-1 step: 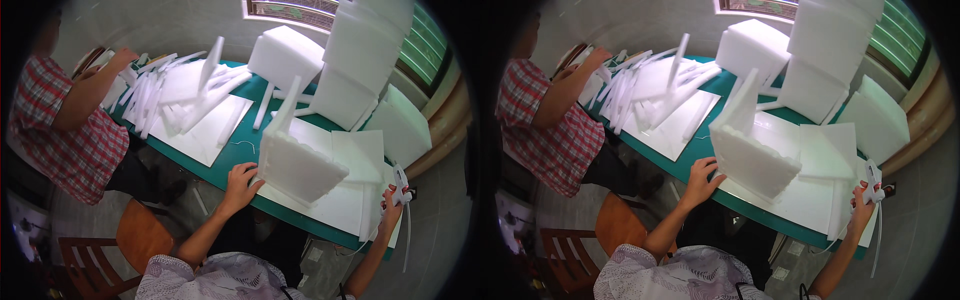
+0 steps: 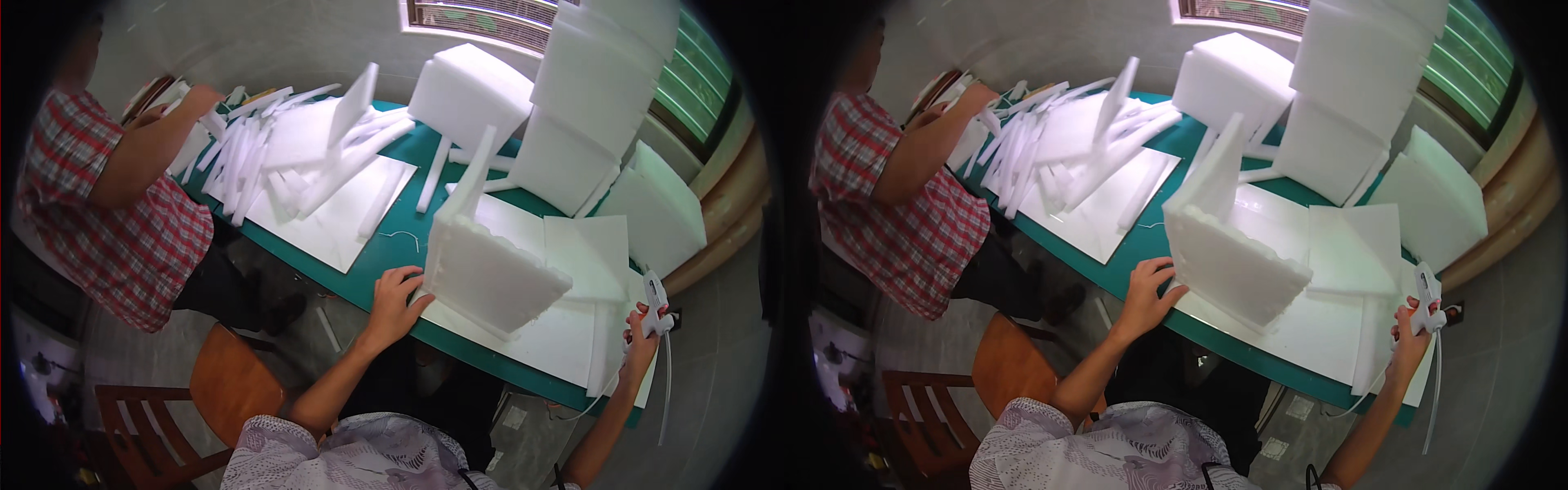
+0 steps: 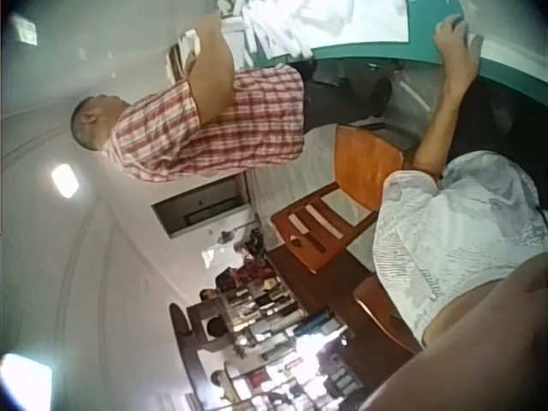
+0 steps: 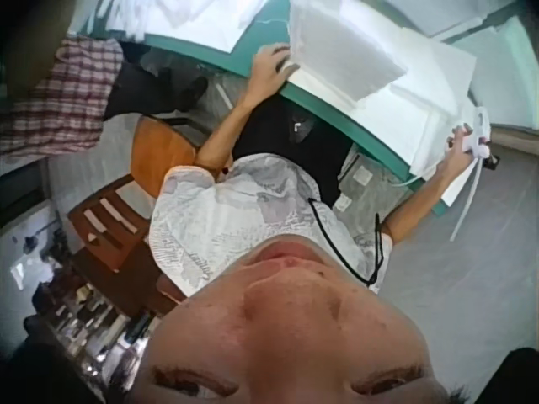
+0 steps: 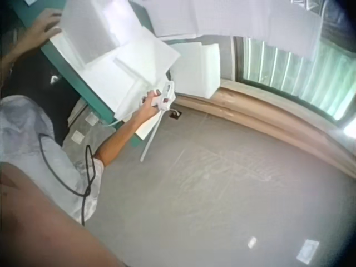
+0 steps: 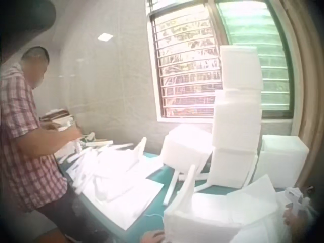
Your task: The person glues foam panels together using a hot glue gun to construct a foam box and stacks it onto other foam boxes. The person then arranges a foam board and foam pieces on the table and applies glue with the glue gun.
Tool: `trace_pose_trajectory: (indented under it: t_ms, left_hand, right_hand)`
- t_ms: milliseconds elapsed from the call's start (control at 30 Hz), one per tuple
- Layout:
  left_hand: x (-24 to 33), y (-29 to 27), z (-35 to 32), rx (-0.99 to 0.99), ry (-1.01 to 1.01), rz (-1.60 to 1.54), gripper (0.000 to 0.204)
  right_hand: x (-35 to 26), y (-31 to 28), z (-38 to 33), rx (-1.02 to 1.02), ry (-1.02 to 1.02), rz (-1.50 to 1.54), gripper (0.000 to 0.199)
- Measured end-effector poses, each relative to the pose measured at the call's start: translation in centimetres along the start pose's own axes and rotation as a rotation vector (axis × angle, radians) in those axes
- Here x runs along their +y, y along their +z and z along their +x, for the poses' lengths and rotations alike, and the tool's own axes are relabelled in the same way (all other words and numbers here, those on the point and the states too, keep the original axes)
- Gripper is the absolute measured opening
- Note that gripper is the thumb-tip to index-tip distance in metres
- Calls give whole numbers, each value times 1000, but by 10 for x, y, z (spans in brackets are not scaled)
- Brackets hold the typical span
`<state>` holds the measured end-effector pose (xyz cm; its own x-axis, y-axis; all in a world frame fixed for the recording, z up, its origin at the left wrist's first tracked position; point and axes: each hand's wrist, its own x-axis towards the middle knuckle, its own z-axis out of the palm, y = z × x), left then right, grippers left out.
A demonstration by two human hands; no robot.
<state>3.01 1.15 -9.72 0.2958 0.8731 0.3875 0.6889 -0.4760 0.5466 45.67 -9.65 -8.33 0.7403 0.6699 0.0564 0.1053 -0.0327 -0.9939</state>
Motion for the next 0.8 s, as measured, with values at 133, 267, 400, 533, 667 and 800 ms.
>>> trace_pose_trajectory:
  t_ms: [133, 267, 400, 533, 667, 800]
  left_hand:
    - [-6, 3, 4, 26, 8, -10, 30]
    - [-20, 6, 14, 66, 15, 22, 31]
    - [-15, 7, 14, 106, -11, 36, 31]
    - [-4, 6, 2, 185, 23, 8, 29]
    - [22, -2, -30, 198, 38, -26, 22]
    - [59, 16, -48, 44, 282, -120, 21]
  right_hand:
    - [12, -2, 19, -11, -25, -48, 38]
    - [27, -2, 35, -4, -21, -131, 45]
    - [42, -2, 43, 34, -62, -215, 56]
    - [57, -15, 46, -9, -80, -287, 72]
    - [46, 0, 42, -115, -10, -313, 63]
    - [47, 7, 43, 7, -13, -326, 56]
